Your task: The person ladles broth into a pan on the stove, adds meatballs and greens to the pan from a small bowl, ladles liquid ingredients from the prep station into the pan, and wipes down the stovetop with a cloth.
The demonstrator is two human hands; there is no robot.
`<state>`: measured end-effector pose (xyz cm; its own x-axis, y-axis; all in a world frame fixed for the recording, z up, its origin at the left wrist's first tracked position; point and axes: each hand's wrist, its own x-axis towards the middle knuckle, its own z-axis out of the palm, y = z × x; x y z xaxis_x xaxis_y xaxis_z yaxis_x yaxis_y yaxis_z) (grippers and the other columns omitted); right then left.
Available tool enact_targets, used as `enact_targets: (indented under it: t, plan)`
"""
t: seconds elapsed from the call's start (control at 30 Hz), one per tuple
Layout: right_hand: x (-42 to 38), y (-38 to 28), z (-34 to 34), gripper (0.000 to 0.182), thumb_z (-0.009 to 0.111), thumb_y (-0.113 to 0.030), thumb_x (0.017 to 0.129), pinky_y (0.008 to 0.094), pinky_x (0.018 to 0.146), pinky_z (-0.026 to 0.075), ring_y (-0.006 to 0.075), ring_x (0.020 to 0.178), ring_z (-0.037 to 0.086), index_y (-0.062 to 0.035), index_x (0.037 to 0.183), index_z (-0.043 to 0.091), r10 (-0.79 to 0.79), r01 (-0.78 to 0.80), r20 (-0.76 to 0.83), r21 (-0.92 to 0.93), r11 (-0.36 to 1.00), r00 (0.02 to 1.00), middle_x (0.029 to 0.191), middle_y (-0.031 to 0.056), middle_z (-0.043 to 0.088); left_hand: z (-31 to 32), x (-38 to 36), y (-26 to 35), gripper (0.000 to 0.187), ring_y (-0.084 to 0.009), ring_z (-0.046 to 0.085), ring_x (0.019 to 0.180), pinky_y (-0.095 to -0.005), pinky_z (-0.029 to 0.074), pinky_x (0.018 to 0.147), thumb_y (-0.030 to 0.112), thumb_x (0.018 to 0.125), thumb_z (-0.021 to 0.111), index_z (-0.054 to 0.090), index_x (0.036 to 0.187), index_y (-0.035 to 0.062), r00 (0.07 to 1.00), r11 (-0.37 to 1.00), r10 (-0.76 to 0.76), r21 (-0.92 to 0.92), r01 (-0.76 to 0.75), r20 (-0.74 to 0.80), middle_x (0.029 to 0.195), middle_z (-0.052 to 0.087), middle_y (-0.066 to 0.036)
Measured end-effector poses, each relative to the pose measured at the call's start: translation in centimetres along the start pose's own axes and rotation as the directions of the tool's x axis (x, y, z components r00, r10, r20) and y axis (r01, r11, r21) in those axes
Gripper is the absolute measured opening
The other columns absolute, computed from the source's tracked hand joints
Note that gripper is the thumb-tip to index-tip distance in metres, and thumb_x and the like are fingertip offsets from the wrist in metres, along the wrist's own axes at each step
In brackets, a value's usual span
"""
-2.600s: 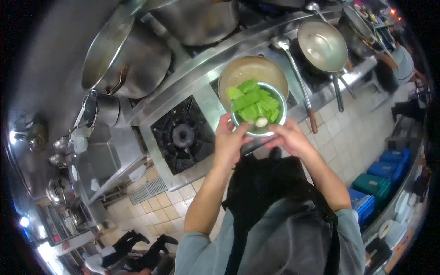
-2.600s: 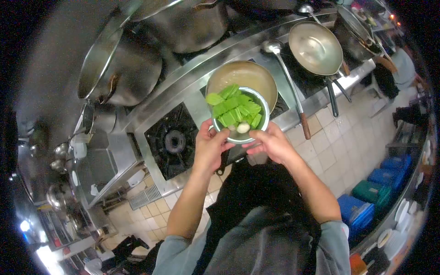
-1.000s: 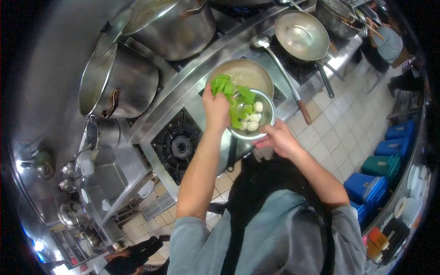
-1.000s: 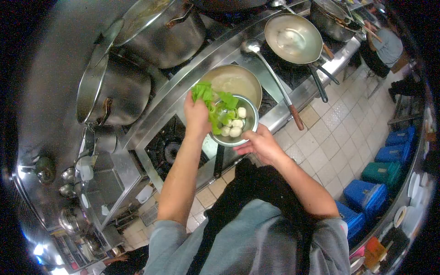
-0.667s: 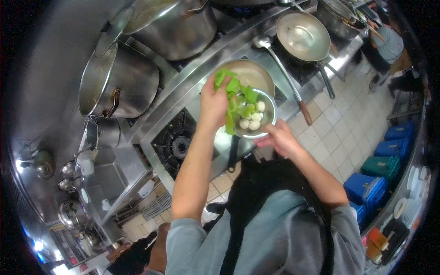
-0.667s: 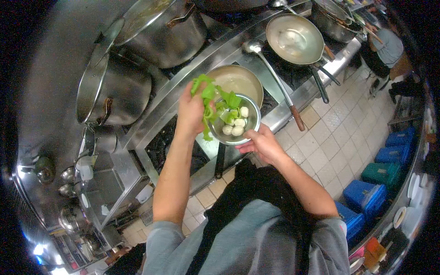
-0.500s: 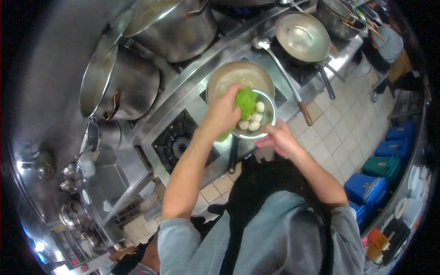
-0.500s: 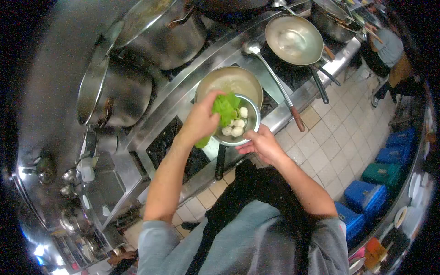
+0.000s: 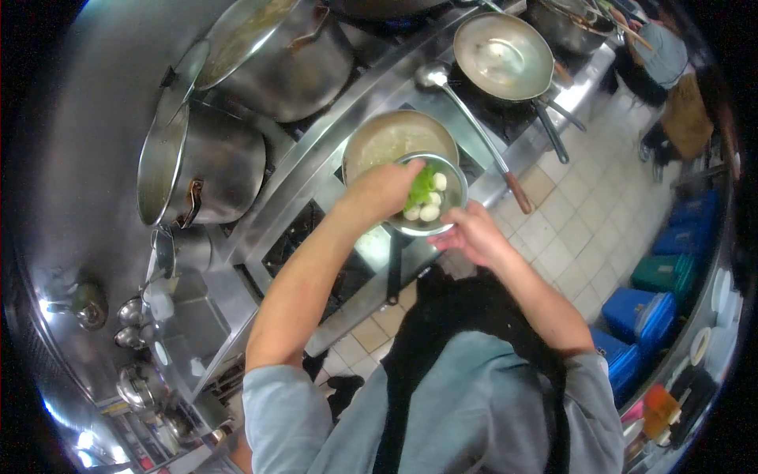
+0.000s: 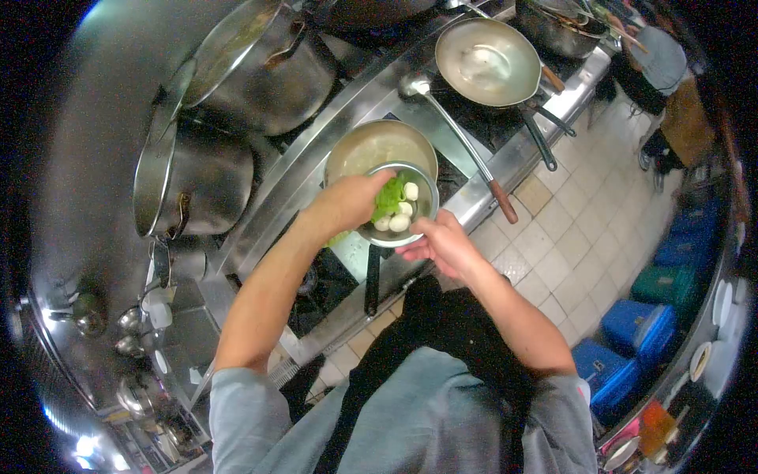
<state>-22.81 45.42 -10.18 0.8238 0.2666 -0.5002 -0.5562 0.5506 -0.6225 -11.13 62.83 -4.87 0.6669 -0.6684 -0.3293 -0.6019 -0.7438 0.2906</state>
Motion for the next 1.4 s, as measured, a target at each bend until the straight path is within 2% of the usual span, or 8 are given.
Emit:
enact_targets:
  t: [0.33,0.53,0.8,0.93,1.0,1.03,1.07,1.4]
  plan:
    - [1.2,0.1,1.8,0.037,0.052,-0.007,0.089,0.0330,0.060,0.060,0.0259,0.076,0.071,0.0093,0.122,0.049,0.070,-0.060,0.067,-0.137,0.989,0.995,0.101,0.0206,0.067,0.5,-3.4,-4.5,0.043,-0.0338,0.066,0.100,-0.0411,0.051,0.087,0.002,0.080,0.060,0.058,0.123,-0.0004,0.988,0.975,-0.070,-0.219,0.038,-0.140,0.105,0.068,-0.024]
    - [2.8,1.3,2.9,0.038,0.052,-0.005,0.087,0.0314,0.058,0.061,0.0255,0.076,0.071,0.0097,0.122,0.048,0.098,-0.086,0.071,-0.157,0.984,0.993,0.100,0.0209,0.067,-0.6,-6.7,-5.8,0.035,-0.0139,0.062,0.098,-0.0300,0.050,0.085,0.006,0.089,0.063,0.060,0.124,0.0015,0.951,0.498,-0.290,-0.865,0.051,-0.111,0.106,0.069,-0.009]
    - [6.4,1.7,2.7,0.044,0.051,-0.005,0.088,0.0322,0.059,0.062,0.0286,0.079,0.071,0.0117,0.127,0.043,0.077,-0.076,-0.006,-0.282,0.956,0.997,0.107,0.0241,0.064,-2.5,-10.3,-5.5,0.019,-0.0048,0.048,0.045,-0.0211,0.033,0.037,0.015,0.092,0.067,0.061,0.108,0.0078,0.849,0.136,-0.510,-0.987,-0.084,-0.143,0.080,0.065,0.001]
    - [8.6,-0.1,3.6,0.046,0.056,-0.005,0.088,0.0321,0.059,0.062,0.0302,0.077,0.071,0.0161,0.126,0.040,-0.029,-0.015,-0.096,-0.426,0.905,0.995,0.107,0.0264,0.062,-1.7,-12.0,-6.9,0.024,-0.0057,0.052,0.051,-0.0216,0.038,0.042,0.013,0.092,0.066,0.061,0.114,0.0069,0.818,0.113,-0.563,-0.991,-0.068,-0.120,0.083,0.066,-0.001]
    - [9.3,-0.6,4.0,0.046,0.054,-0.006,0.089,0.0324,0.059,0.062,0.0304,0.078,0.071,0.0174,0.126,0.039,-0.076,0.034,-0.091,-0.395,0.918,0.993,0.109,0.0269,0.061,0.5,-11.8,-7.8,0.028,-0.0067,0.054,0.056,-0.0237,0.041,0.047,0.008,0.090,0.064,0.060,0.118,0.0051,0.746,0.320,-0.618,-0.946,-0.051,-0.249,0.086,0.067,-0.002]
    - [9.3,-0.8,4.5,0.045,0.052,-0.007,0.090,0.0325,0.059,0.062,0.0314,0.078,0.071,0.0186,0.125,0.038,-0.081,0.056,-0.060,-0.344,0.937,0.995,0.110,0.0278,0.060,1.0,-11.9,-7.7,0.030,-0.0167,0.064,0.084,-0.0322,0.051,0.073,0.005,0.086,0.061,0.064,0.116,0.0017,0.695,0.314,-0.688,-0.949,0.026,-0.209,0.096,0.070,-0.009]
    - [9.1,-0.8,5.1,0.045,0.052,-0.007,0.090,0.0325,0.059,0.062,0.0314,0.078,0.071,0.0186,0.125,0.038,-0.079,0.055,-0.055,-0.350,0.935,0.995,0.110,0.0278,0.060,1.7,-11.8,-8.0,0.030,-0.0167,0.064,0.084,-0.0322,0.051,0.073,0.005,0.086,0.061,0.064,0.116,0.0017,0.690,0.311,-0.692,-0.950,0.022,-0.210,0.096,0.070,-0.009]
    - [6.1,1.5,6.0,0.038,0.056,-0.008,0.087,0.0290,0.059,0.061,0.0259,0.075,0.071,0.0175,0.114,0.050,0.068,-0.069,-0.012,-0.192,0.979,0.998,0.097,0.0245,0.067,3.2,-10.0,-7.5,0.033,-0.0131,0.063,0.091,-0.0276,0.051,0.079,-0.002,0.088,0.057,0.061,0.120,0.0022,0.859,0.288,-0.477,-0.957,-0.045,-0.184,0.104,0.069,-0.007]
